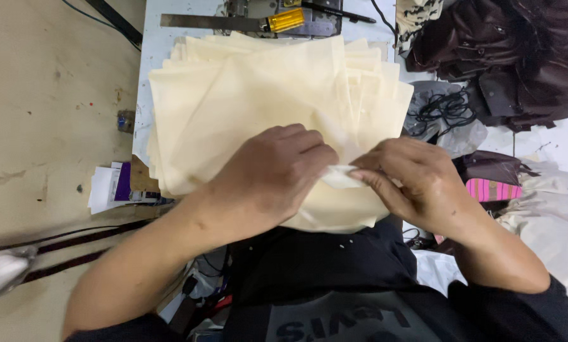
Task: The person prepares cream-colored fabric covers by using shears to cut a small hole in the corner of a folded piece, threading a black elastic cord through it, and securing the cord with a knot after using a lighter to seal the ends.
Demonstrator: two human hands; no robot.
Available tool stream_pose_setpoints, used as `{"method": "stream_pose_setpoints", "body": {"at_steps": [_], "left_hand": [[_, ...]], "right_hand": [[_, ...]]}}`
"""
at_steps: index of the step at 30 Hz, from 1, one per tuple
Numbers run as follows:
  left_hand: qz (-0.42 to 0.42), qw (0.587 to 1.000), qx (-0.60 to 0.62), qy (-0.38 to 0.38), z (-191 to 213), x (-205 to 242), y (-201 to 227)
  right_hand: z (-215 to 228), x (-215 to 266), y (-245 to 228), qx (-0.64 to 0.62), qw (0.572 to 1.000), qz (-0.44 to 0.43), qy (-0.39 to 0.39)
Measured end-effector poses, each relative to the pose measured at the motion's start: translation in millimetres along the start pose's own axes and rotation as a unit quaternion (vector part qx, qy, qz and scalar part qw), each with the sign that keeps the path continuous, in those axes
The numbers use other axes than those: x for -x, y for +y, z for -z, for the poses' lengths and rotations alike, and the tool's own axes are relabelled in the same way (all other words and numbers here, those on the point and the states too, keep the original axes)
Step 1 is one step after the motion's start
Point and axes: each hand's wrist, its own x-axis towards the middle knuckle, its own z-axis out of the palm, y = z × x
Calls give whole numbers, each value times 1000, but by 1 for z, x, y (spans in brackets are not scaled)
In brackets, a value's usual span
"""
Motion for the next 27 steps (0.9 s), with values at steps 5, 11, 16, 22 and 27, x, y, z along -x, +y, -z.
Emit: {"method": "stream_pose_setpoints", "body": {"at_steps": [5, 11, 16, 22, 27], "left_hand": [[280, 929, -21, -242, 88, -9, 8], [152, 979, -62, -117, 59, -11, 0], [31, 998, 2, 55, 13, 6, -13], [17, 991, 9, 131, -34, 10, -14], [8, 992, -63, 113, -12, 34, -27]], "right_hand": [[12, 7, -8, 62, 996, -34, 45], [-4, 11, -5, 97, 992, -38, 77], [-11, 17, 1, 91, 993, -36, 70], [-25, 10, 8, 34, 996, -6, 78], [3, 23, 17, 37, 996, -81, -21]]}}
